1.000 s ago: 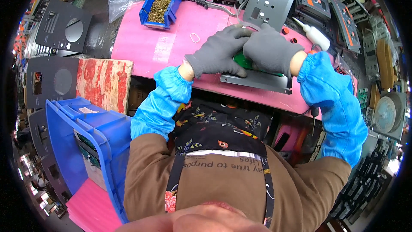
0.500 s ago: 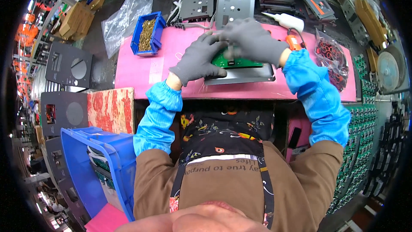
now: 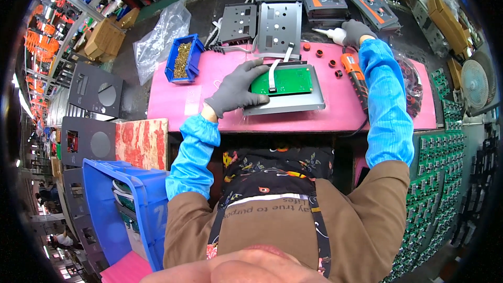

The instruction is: The person assembles the front panel of an electronic control unit by installing a printed circuit board onto the panel, then securing it with screws using an electric screwdriver and applying adhesive from a bottle.

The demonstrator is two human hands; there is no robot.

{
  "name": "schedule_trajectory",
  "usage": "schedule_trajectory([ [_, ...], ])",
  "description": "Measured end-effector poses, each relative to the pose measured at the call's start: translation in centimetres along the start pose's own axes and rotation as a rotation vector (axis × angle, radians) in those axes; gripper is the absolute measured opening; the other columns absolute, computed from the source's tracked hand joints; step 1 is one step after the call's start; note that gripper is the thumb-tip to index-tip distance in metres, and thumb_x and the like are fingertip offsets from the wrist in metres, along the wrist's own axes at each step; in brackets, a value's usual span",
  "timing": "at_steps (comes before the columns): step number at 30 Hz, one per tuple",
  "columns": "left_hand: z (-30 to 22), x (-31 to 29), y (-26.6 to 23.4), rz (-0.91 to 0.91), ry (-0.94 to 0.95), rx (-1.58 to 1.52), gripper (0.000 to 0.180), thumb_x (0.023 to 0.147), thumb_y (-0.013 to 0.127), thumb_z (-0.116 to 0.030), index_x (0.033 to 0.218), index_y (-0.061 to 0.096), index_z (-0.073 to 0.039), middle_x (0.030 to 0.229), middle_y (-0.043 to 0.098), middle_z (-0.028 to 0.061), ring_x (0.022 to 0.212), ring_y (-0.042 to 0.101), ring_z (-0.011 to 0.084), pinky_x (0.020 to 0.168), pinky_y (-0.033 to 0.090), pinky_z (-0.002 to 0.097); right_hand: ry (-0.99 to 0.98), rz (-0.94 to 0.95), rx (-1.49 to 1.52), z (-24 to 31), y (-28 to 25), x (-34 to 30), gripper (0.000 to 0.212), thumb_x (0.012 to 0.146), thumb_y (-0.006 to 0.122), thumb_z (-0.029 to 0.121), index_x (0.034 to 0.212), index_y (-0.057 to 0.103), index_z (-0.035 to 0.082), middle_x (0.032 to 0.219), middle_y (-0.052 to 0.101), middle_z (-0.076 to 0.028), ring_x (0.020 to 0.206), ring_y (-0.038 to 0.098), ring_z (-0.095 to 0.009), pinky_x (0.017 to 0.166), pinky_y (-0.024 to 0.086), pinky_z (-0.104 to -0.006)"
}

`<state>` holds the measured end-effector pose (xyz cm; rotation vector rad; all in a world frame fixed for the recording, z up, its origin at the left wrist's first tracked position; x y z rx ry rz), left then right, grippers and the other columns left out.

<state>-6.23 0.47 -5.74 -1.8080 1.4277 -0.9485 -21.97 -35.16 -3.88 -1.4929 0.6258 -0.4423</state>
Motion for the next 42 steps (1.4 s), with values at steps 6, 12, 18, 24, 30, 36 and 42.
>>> schedule_trajectory([
  [6,-0.5,-0.2,0.0,0.000,-0.018,-0.041,0.075,0.066,0.077,-0.036,0.131,0.050,-0.009,0.138,0.042,0.0166,0.127,0.042,0.0338,0.103,0.039,0.0403,0.019,0.070,-0.095,1.2,-0.5,-0.5,0.048,0.062,0.077,0.035,0.101,0.069,0.008,0.108,0.064,-0.020,0.098,0.064,-0.035,0.087,0.051,-0.0417],
  [12,-0.4,0.3,0.2,0.013,0.001,-0.078,0.075,0.066,0.077,-0.038,0.130,0.049,-0.010,0.139,0.041,0.0151,0.128,0.040,0.0342,0.104,0.038,0.0418,-0.091,0.106,0.246,-0.6,2.2,-0.4,0.060,0.065,0.074,0.034,0.117,0.058,0.010,0.104,0.064,-0.020,0.099,0.061,-0.036,0.087,0.048,-0.0413],
  [18,-0.2,0.1,0.3,-0.004,-0.019,-0.065,0.075,0.066,0.076,-0.038,0.130,0.049,-0.009,0.139,0.040,0.0147,0.128,0.040,0.0341,0.104,0.038,0.0409,0.001,0.052,0.307,1.6,2.1,-1.0,0.053,0.066,0.072,0.030,0.114,0.056,0.012,0.100,0.065,-0.015,0.094,0.062,-0.035,0.081,0.048,-0.0403],
  [24,-0.3,0.3,0.3,0.006,-0.026,-0.081,0.075,0.066,0.076,-0.037,0.130,0.050,-0.009,0.139,0.041,0.0142,0.128,0.040,0.0334,0.103,0.039,0.0409,-0.174,-0.429,0.167,3.9,-2.7,-7.4,0.056,0.062,0.071,0.011,0.116,0.055,0.015,0.108,0.059,-0.008,0.103,0.054,-0.031,0.085,0.049,-0.0415],
  [30,-0.1,0.0,0.4,-0.017,-0.033,-0.070,0.076,0.066,0.076,-0.036,0.132,0.049,-0.010,0.140,0.040,0.0139,0.128,0.041,0.0332,0.103,0.040,0.0401,-0.237,-0.154,0.851,8.4,-2.2,-19.7,0.064,0.071,0.075,0.030,0.124,0.051,0.004,0.104,0.064,-0.015,0.095,0.064,-0.028,0.079,0.050,-0.0376],
  [36,-0.3,0.3,0.5,-0.013,-0.047,-0.106,0.076,0.066,0.077,-0.034,0.132,0.049,-0.010,0.141,0.039,0.0133,0.128,0.040,0.0328,0.104,0.039,0.0400,0.056,0.426,1.543,13.3,1.9,-25.8,0.060,0.074,0.069,0.021,0.125,0.049,-0.005,0.105,0.059,-0.008,0.094,0.057,-0.013,0.082,0.046,-0.0271],
  [42,-0.5,0.3,0.4,-0.013,-0.050,-0.131,0.076,0.066,0.077,-0.034,0.132,0.048,-0.009,0.141,0.039,0.0135,0.128,0.041,0.0332,0.103,0.040,0.0400,0.097,0.550,1.656,14.5,1.6,-25.5,0.053,0.081,0.063,0.025,0.122,0.050,-0.006,0.093,0.062,-0.007,0.075,0.060,-0.010,0.064,0.049,-0.0243],
])
Point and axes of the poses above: each hand's wrist, its own x-axis towards the middle knuckle, its own y-axis out of the palm, z = x × y, the point moved 2 cm from there along x, towards the middle knuckle
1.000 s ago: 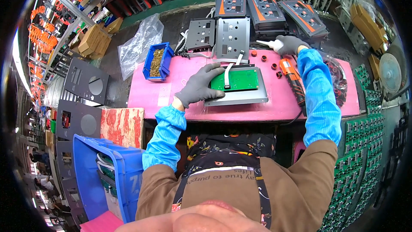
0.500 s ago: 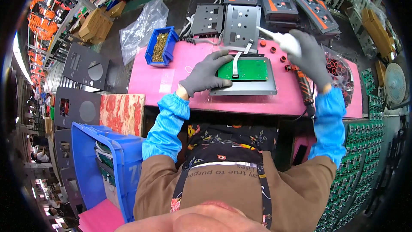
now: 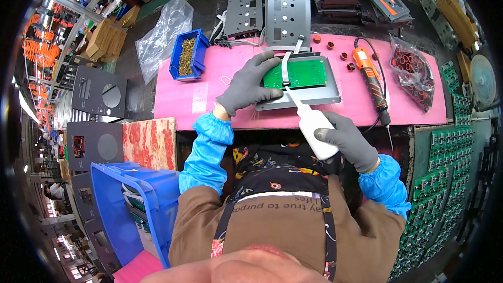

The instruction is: The person assembles the front panel of an electronic control unit by installing a printed circuit board onto the panel, then securing it with screws using an electric screwdriver and applying adhesive from a bottle.

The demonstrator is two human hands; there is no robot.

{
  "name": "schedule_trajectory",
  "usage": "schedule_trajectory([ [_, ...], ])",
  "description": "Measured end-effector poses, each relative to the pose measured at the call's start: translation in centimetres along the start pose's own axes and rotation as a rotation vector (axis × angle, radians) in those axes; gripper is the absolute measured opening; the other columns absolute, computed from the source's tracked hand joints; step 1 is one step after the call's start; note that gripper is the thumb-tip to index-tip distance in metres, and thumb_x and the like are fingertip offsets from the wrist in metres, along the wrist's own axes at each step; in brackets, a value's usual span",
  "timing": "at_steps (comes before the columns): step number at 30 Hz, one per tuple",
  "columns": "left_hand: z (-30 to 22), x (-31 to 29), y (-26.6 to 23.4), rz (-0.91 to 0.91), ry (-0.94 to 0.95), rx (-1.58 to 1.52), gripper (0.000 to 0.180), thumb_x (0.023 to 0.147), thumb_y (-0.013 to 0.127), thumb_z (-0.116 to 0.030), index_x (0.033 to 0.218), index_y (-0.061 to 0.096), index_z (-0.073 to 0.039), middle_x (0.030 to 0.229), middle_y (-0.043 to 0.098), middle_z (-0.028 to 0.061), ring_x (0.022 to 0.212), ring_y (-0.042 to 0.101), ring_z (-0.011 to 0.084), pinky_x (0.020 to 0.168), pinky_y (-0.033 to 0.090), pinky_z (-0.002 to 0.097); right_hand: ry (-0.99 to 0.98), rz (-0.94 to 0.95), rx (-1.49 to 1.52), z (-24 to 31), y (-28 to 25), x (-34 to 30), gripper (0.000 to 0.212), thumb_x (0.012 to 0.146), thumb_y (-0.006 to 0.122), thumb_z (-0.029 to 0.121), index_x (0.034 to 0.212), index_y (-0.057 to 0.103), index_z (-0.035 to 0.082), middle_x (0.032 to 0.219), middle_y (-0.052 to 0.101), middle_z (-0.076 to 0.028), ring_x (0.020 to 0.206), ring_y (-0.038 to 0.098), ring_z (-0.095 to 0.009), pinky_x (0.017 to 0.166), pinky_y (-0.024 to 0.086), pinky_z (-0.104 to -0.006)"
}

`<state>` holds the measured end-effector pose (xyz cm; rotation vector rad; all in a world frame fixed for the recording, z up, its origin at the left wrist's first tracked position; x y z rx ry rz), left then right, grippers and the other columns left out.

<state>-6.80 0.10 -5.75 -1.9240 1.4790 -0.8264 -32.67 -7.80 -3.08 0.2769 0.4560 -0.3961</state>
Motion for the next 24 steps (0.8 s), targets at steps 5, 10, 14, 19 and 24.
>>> schedule_trajectory([
  [5,0.39,0.03,0.28,-0.021,0.019,0.013,0.077,0.065,0.077,-0.040,0.131,0.049,-0.013,0.140,0.040,0.0122,0.128,0.041,0.0323,0.103,0.041,0.0407,0.021,-0.003,0.012,-0.56,0.09,0.58,0.051,0.081,0.064,0.026,0.119,0.051,-0.007,0.085,0.062,-0.007,0.062,0.060,-0.011,0.049,0.048,-0.0225],
  [10,0.38,-0.09,0.07,-0.022,0.023,0.005,0.075,0.065,0.077,-0.033,0.131,0.049,-0.011,0.141,0.040,0.0135,0.127,0.042,0.0331,0.103,0.041,0.0399,0.034,-0.006,0.022,-0.04,0.49,0.56,0.049,0.082,0.065,0.025,0.117,0.053,-0.007,0.085,0.063,-0.007,0.062,0.061,-0.011,0.050,0.048,-0.0225],
  [14,0.23,0.01,0.03,-0.016,0.020,0.014,0.075,0.066,0.076,-0.032,0.131,0.048,-0.011,0.141,0.040,0.0135,0.127,0.042,0.0331,0.103,0.041,0.0400,0.010,-0.036,0.018,-0.45,0.33,0.81,0.048,0.081,0.065,0.024,0.116,0.054,-0.007,0.088,0.063,-0.007,0.070,0.061,-0.011,0.059,0.048,-0.0238],
  [19,0.05,-0.06,0.08,-0.003,-0.001,0.001,0.077,0.066,0.077,-0.033,0.133,0.047,-0.011,0.142,0.039,0.0136,0.128,0.041,0.0333,0.104,0.040,0.0398,-0.004,-0.048,0.007,-0.71,0.41,0.90,0.049,0.081,0.066,0.024,0.116,0.054,-0.008,0.090,0.063,-0.007,0.075,0.060,-0.011,0.064,0.048,-0.0246],
  [24,0.05,-0.14,0.07,0.003,0.000,0.017,0.077,0.066,0.077,-0.034,0.133,0.047,-0.010,0.142,0.038,0.0138,0.129,0.040,0.0332,0.104,0.039,0.0398,0.020,-0.029,0.055,-0.29,0.92,0.47,0.043,0.083,0.063,0.024,0.111,0.055,-0.007,0.080,0.062,-0.008,0.060,0.061,-0.013,0.049,0.048,-0.0240],
])
Point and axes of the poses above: each hand's wrist, its own x-axis towards the middle knuckle, its own y-axis out of the palm, z = x × y, the point moved 2 cm from there along x, towards the middle knuckle
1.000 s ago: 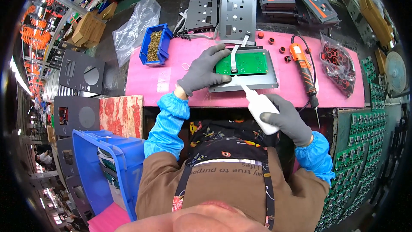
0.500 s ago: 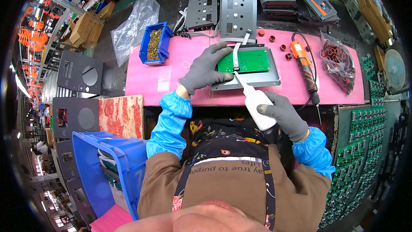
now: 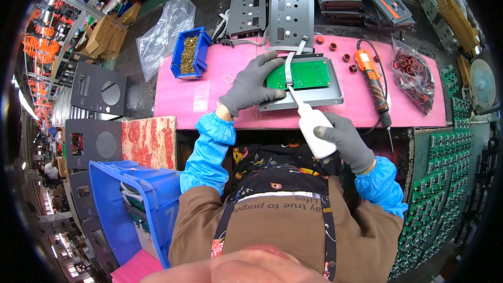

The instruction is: The person assembles the front panel of an electronic control unit by installing a printed circuit board onto the panel, then securing it with screws using an electric screwdriver and applying adhesive from a bottle.

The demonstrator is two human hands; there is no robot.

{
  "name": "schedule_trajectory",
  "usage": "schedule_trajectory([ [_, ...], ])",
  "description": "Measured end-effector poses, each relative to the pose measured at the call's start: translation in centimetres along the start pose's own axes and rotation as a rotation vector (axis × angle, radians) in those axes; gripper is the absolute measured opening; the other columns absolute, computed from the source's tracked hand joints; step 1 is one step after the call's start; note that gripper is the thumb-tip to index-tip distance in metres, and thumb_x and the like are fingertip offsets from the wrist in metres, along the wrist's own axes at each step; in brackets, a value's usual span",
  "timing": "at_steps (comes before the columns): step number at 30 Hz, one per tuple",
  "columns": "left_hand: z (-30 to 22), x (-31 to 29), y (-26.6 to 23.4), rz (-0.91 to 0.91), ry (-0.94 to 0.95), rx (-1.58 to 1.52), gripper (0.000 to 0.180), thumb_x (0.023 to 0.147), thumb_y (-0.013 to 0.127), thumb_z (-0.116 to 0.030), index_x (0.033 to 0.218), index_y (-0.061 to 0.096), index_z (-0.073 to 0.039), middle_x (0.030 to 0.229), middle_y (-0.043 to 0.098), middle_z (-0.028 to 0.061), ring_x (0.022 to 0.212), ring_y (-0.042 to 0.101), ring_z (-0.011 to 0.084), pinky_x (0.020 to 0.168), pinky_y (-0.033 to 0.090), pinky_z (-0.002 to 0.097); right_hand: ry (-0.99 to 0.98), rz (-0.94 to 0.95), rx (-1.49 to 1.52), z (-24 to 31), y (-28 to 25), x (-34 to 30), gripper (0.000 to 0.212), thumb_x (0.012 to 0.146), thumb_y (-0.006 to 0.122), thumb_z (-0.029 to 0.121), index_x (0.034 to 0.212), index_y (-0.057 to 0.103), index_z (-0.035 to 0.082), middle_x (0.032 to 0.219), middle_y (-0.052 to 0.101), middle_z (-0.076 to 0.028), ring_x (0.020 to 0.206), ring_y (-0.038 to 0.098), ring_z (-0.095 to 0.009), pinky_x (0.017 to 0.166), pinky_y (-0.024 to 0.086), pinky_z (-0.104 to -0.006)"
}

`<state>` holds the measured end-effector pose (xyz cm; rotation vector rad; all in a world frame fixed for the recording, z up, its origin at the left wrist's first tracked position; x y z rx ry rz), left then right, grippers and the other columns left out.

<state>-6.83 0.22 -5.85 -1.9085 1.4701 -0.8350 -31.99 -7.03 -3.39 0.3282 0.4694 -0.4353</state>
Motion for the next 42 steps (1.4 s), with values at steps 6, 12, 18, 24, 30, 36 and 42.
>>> schedule_trajectory([
  [6,0.2,0.0,0.1,-0.017,-0.005,0.003,0.077,0.064,0.076,-0.038,0.131,0.049,-0.012,0.140,0.041,0.0127,0.127,0.041,0.0327,0.103,0.041,0.0406,-0.011,-0.019,0.072,-0.4,0.6,-0.3,0.040,0.084,0.059,0.026,0.110,0.056,-0.005,0.073,0.062,-0.008,0.052,0.059,-0.013,0.042,0.047,-0.0246],
  [12,0.2,0.0,0.0,0.002,-0.016,0.001,0.079,0.066,0.077,-0.037,0.134,0.047,-0.009,0.142,0.039,0.0152,0.127,0.043,0.0341,0.103,0.040,0.0393,-0.004,-0.012,0.142,-0.5,1.0,-0.5,0.041,0.087,0.056,0.027,0.112,0.054,-0.006,0.072,0.061,-0.009,0.050,0.060,-0.014,0.040,0.047,-0.0242],
  [18,0.1,0.1,0.0,0.004,0.002,0.011,0.081,0.066,0.077,-0.038,0.135,0.046,-0.009,0.142,0.038,0.0160,0.127,0.043,0.0345,0.103,0.040,0.0396,-0.002,0.001,0.156,-0.6,1.3,-0.6,0.041,0.089,0.054,0.028,0.113,0.054,-0.005,0.072,0.060,-0.008,0.051,0.059,-0.014,0.040,0.049,-0.0241],
  [24,0.0,0.1,0.1,0.012,0.002,0.004,0.081,0.066,0.077,-0.039,0.135,0.046,-0.009,0.142,0.039,0.0161,0.127,0.043,0.0346,0.103,0.040,0.0396,0.003,0.008,0.215,-0.8,1.4,-0.9,0.039,0.090,0.054,0.028,0.112,0.054,-0.005,0.076,0.061,-0.009,0.055,0.061,-0.013,0.040,0.049,-0.0240],
  [30,0.3,0.0,0.1,0.008,-0.013,-0.011,0.080,0.065,0.077,-0.039,0.133,0.048,-0.009,0.141,0.039,0.0152,0.127,0.042,0.0342,0.103,0.040,0.0404,-0.018,0.011,0.288,-1.5,2.2,-0.6,0.041,0.092,0.052,0.031,0.113,0.054,-0.005,0.079,0.063,-0.010,0.056,0.062,-0.015,0.040,0.050,-0.0251],
  [36,0.0,0.3,0.1,0.026,-0.019,-0.010,0.080,0.065,0.077,-0.038,0.133,0.047,-0.008,0.142,0.038,0.0161,0.128,0.041,0.0342,0.103,0.039,0.0401,-0.015,0.004,0.383,-2.4,2.0,-0.8,0.045,0.092,0.053,0.035,0.114,0.054,-0.004,0.080,0.064,-0.011,0.060,0.064,-0.016,0.041,0.051,-0.0252],
  [42,-0.2,0.0,-0.4,0.015,-0.021,0.039,0.084,0.064,0.077,-0.038,0.135,0.045,-0.008,0.142,0.038,0.0170,0.130,0.038,0.0348,0.105,0.038,0.0400,-0.042,-0.030,0.353,-2.0,1.5,-0.9,0.047,0.090,0.055,0.039,0.115,0.055,-0.001,0.081,0.064,-0.009,0.064,0.065,-0.016,0.042,0.052,-0.0261],
])
Point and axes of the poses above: each hand's wrist, its own x-axis towards the middle knuckle, its own y-axis out of the palm, z = x × y, the point moved 2 cm from there along x, towards the middle knuckle
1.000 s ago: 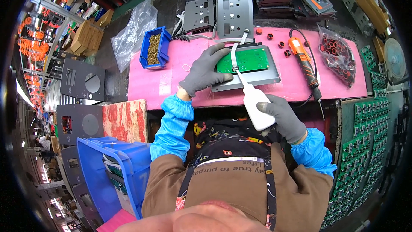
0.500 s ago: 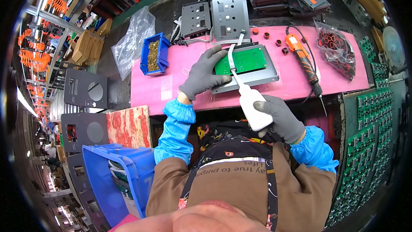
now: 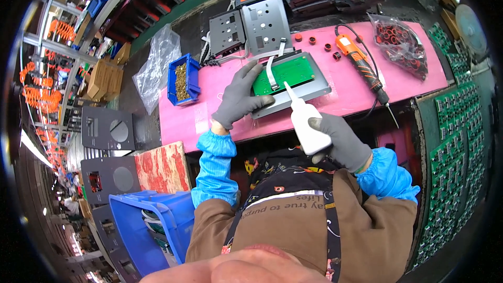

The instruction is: The person assembles the front panel of an electronic control unit by installing a printed circuit board onto the panel, then securing it with screws using an electric screwdriver and applying adhesive from a bottle.

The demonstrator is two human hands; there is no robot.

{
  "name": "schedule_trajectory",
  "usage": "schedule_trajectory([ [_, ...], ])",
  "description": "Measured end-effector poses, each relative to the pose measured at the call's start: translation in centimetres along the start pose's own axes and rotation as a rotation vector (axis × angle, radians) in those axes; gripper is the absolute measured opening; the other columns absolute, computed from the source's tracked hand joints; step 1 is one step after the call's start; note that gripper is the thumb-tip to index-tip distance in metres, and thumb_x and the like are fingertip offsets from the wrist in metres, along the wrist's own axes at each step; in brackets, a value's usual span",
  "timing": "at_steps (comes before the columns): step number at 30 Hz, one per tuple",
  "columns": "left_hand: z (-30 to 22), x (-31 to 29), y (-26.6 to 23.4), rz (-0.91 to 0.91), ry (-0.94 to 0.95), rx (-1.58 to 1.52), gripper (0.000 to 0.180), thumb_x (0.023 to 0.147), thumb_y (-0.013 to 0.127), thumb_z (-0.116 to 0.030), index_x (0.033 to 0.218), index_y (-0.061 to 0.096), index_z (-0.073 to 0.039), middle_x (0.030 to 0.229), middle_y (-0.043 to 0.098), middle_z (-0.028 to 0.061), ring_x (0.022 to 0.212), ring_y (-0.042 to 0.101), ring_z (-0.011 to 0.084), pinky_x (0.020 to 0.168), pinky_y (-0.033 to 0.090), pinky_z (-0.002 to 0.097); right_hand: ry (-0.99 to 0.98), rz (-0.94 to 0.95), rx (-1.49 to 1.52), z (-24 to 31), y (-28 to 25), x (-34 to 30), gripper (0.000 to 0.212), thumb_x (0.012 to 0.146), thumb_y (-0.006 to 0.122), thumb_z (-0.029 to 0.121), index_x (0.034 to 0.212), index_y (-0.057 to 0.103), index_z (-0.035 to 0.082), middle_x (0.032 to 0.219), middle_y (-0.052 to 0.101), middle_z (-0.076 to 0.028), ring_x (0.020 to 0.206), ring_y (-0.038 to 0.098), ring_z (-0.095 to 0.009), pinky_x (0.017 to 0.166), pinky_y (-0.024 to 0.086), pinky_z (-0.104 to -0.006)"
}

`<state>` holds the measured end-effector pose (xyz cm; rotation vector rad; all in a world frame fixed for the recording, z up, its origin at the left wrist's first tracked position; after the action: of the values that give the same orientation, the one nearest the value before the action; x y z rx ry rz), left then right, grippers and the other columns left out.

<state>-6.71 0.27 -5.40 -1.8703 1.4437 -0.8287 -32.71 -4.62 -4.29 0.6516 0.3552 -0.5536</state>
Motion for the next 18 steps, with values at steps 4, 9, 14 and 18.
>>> schedule_trajectory([
  [4,-0.1,-2.3,-0.5,-0.092,0.116,0.087,0.087,0.060,0.081,-0.040,0.132,0.046,-0.008,0.139,0.041,0.0171,0.133,0.034,0.0366,0.107,0.035,0.0448,-0.119,-0.064,-0.103,3.4,-3.1,-0.7,0.046,0.087,0.058,0.030,0.121,0.053,-0.001,0.087,0.062,-0.005,0.068,0.061,-0.011,0.053,0.050,-0.0240],
  [9,-0.9,-4.7,-0.7,-0.115,0.221,0.069,0.062,0.052,0.084,-0.019,0.108,0.057,-0.011,0.125,0.052,0.0090,0.129,0.041,0.0359,0.101,0.043,0.0429,-0.801,-0.342,-1.204,11.8,-9.6,2.7,0.061,0.079,0.068,0.030,0.131,0.048,0.006,0.099,0.063,-0.010,0.087,0.062,-0.024,0.075,0.050,-0.0369],
  [14,1.0,-5.1,1.5,-0.302,0.327,0.205,0.035,0.062,0.073,-0.008,0.091,0.055,-0.013,0.108,0.059,0.0042,0.119,0.050,0.0346,0.087,0.050,0.0400,-0.791,-0.416,-1.887,18.0,-12.6,10.8,0.062,0.074,0.072,0.021,0.131,0.047,0.015,0.114,0.057,-0.012,0.104,0.056,-0.031,0.087,0.048,-0.0401],
  [18,1.2,-5.6,2.8,-0.457,0.404,0.275,0.024,0.065,0.067,-0.003,0.081,0.053,-0.014,0.096,0.062,0.0008,0.112,0.056,0.0336,0.072,0.055,0.0363,-0.756,-0.374,-1.949,19.1,-13.9,15.2,0.067,0.069,0.075,0.013,0.130,0.047,0.016,0.117,0.055,-0.008,0.108,0.054,-0.030,0.090,0.047,-0.0388],
])
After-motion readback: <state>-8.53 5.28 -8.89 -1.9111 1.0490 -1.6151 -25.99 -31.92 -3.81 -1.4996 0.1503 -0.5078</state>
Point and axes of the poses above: each hand's wrist, its own x-axis towards the middle knuckle, its own y-axis out of the palm, z = x × y, the point moved 2 cm from there along x, towards the middle knuckle
